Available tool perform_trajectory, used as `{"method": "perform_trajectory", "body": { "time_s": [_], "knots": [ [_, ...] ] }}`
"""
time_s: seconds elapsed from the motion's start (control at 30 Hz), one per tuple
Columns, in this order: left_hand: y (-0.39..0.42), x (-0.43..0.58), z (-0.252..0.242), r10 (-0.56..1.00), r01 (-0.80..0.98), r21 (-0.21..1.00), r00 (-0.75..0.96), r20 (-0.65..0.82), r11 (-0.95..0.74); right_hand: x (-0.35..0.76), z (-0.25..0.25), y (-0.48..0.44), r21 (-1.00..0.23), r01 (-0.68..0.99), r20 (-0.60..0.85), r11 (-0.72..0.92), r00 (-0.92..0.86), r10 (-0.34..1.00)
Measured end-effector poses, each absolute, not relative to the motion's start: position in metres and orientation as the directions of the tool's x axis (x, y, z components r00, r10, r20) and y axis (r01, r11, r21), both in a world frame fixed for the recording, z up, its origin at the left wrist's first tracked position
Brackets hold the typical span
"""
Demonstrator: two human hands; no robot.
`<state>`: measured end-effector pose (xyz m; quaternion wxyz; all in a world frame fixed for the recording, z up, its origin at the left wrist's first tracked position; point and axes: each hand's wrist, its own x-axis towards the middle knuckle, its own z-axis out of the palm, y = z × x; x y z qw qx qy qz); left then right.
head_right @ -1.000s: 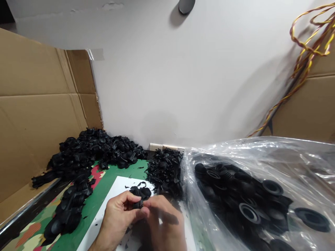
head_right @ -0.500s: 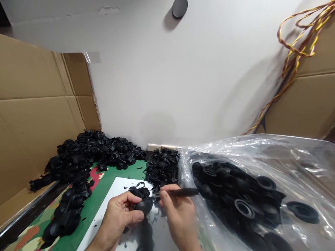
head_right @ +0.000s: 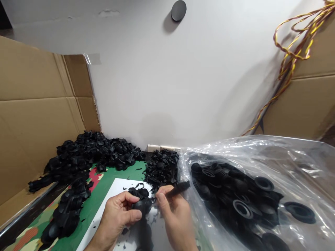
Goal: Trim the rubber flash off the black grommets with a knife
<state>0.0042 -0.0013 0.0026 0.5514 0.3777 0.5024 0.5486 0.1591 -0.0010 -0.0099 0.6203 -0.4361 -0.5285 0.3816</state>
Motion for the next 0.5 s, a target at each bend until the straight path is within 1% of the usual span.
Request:
{"method": "perform_trajectory", "body": {
  "time_s": [0.07, 0.17, 0.3, 0.37, 0.5],
  "knots": [
    [-0.001, 0.004, 0.004, 0.986, -0.222, 0.970, -0.106, -0.124, 0.098, 0.158, -0.007, -0.001, -0.955, -0.014, 0.290, 0.296, 0.146, 0.946],
    [0.000, 0.003, 0.006, 0.993, -0.185, 0.981, -0.088, -0.083, 0.066, 0.151, -0.004, -0.001, -0.968, -0.004, 0.249, 0.251, 0.090, 0.964],
    [-0.001, 0.004, 0.006, 0.998, -0.101, 0.995, -0.068, 0.018, -0.025, 0.141, -0.002, -0.003, -0.939, 0.113, 0.327, 0.326, -0.013, 0.945],
    [-0.002, 0.004, 0.004, 0.996, -0.054, 0.996, -0.064, 0.064, -0.067, 0.139, -0.003, -0.002, -0.929, 0.150, 0.332, 0.339, -0.066, 0.941],
    [-0.003, 0.005, 0.004, 0.994, -0.019, 0.994, -0.016, 0.110, -0.110, 0.139, -0.007, 0.002, -0.946, 0.102, 0.293, 0.309, -0.145, 0.945]
  ]
}}
